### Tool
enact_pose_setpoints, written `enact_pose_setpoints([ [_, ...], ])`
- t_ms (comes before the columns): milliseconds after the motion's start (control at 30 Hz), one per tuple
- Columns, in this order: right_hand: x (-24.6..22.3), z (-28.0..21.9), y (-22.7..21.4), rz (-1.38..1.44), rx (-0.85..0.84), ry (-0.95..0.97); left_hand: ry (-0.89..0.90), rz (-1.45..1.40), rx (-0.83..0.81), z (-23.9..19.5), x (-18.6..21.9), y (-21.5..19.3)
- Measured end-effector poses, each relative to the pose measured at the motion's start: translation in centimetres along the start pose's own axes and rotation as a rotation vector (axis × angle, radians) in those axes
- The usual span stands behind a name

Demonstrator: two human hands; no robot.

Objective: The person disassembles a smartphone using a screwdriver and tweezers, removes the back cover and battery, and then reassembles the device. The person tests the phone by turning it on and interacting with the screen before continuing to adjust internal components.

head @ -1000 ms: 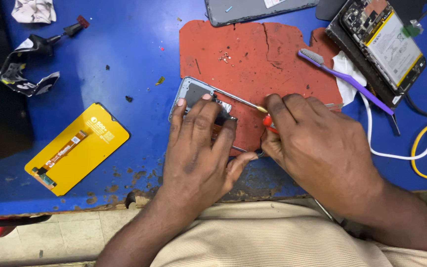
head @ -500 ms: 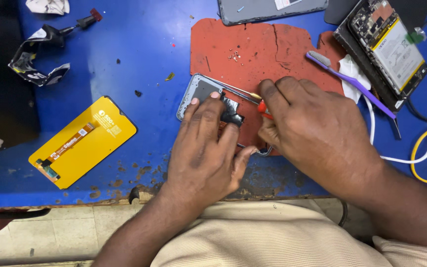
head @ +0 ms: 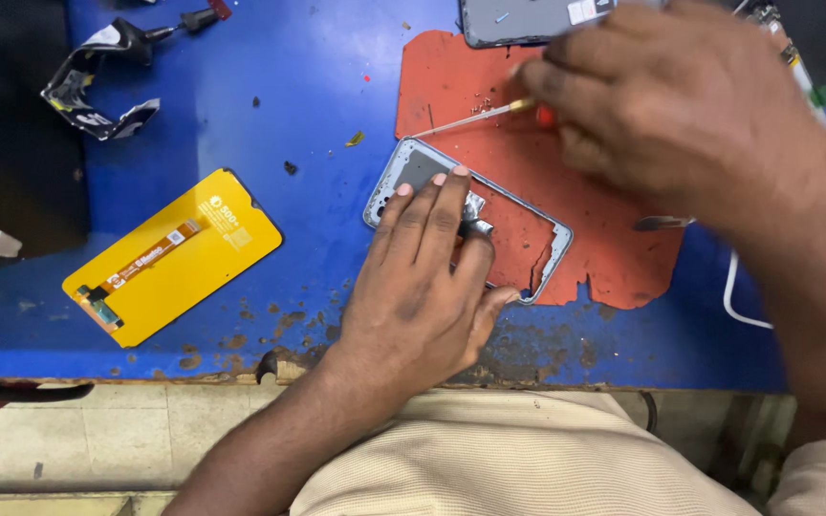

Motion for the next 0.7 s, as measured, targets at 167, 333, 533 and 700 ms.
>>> enact_pose_setpoints([
  [167, 1.7, 2.5, 2.3, 0.171, -0.099, -0.049, 0.006, -0.013, 0.011, 0.1, 0.1, -0.2],
  [333, 1.6, 4.3, 3.3, 0.122, -0.159, -0.082, 0.003, -0.029, 0.026, 0.4, 0.2, -0.5],
  [533, -0.2, 5.6, 2.5, -0.091, -0.117, -0.205, 0.015, -0.027, 0.038, 0.5, 0.3, -0.6],
  [700, -1.9, 6.2, 0.7, -0.16, 0.035, -0.31, 0.015, -0.001, 0.031, 0.3, 0.2, -0.2],
])
Point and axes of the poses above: each hand's wrist, its own z-axis towards the middle knuckle, its own y-axis out of the palm, x = y × z, the point moved 8 cm from there along z, towards the middle knuckle, and after that the axes turned 7 degrees about -z, right-handed, at the moved point
